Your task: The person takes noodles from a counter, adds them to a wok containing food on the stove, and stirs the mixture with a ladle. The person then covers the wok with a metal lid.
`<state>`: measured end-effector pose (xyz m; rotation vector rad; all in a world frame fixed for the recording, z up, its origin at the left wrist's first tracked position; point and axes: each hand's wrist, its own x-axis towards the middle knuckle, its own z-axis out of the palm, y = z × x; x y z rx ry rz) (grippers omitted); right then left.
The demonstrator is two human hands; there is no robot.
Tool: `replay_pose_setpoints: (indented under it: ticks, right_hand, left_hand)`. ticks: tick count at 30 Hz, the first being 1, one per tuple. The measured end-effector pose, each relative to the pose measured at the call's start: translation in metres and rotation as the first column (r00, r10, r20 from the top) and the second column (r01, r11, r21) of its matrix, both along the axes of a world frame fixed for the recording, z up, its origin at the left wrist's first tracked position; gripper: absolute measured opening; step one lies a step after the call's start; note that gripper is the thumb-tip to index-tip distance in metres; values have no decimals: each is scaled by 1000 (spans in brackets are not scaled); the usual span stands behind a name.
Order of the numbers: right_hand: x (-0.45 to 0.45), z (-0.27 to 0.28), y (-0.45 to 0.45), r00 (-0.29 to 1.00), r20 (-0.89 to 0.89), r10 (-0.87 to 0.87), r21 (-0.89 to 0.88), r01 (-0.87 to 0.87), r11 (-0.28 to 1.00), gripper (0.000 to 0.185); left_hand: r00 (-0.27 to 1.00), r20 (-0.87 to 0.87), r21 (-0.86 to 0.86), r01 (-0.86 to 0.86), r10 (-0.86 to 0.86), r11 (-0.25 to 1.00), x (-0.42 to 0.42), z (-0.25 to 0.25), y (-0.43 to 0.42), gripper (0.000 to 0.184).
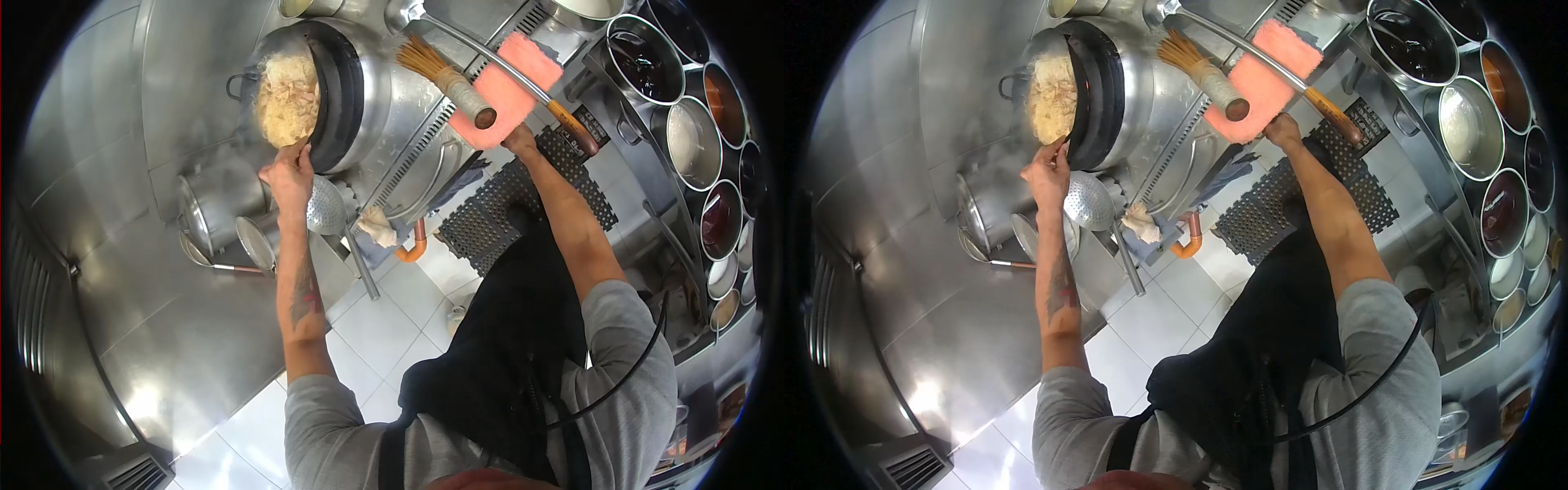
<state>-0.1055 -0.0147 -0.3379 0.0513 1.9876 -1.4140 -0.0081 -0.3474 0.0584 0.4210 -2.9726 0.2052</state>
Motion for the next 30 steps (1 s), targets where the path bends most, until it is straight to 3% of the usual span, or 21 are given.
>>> replay_pose_setpoints:
  ticks: [2, 9, 11, 15, 18, 20, 24, 26, 30]
  right_hand:
    - [3, -9, -2, 990, -135, -38, 38, 44, 998, 24]
    - [0, 2, 2, 995, -85, 55, 87, -47, 995, 27]
    - [4, -5, 0, 998, -19, -58, -3, 58, 998, 27]
    - [2, 4, 2, 990, -133, 37, 28, -34, 999, 27]
    - [2, 16, 2, 997, -75, -22, 71, 28, 997, 28]
    - [4, 5, 1, 990, -138, 1, 80, 10, 997, 30]
    - [0, 16, 3, 998, -70, -4, 77, 9, 997, 30]
    - [-5, 27, 8, 991, -9, 136, 120, -134, 984, 29]
    - [-1, 13, 6, 989, -71, 127, 117, -118, 986, 28]
  left_hand:
    - [1000, -6, -11, -26, 26, 1000, -3, -4, 2, 17]
    - [999, 23, -3, -36, 36, 999, -6, -3, 7, 17]
    - [999, -26, 21, -37, 38, 999, -5, -5, 5, 18]
    - [999, -35, 56, -39, 41, 998, -5, -6, 2, 18]
    - [996, -84, 61, 32, -27, 998, -7, -6, 2, 18]
    - [997, -66, 82, -20, 26, 996, -7, -4, 5, 17]
    - [996, -74, 85, -34, 40, 996, -7, -5, 6, 17]
    - [996, -93, 119, -5, 16, 993, -7, -6, 3, 16]
    - [998, -34, 75, -52, 55, 996, -5, -6, 3, 17]
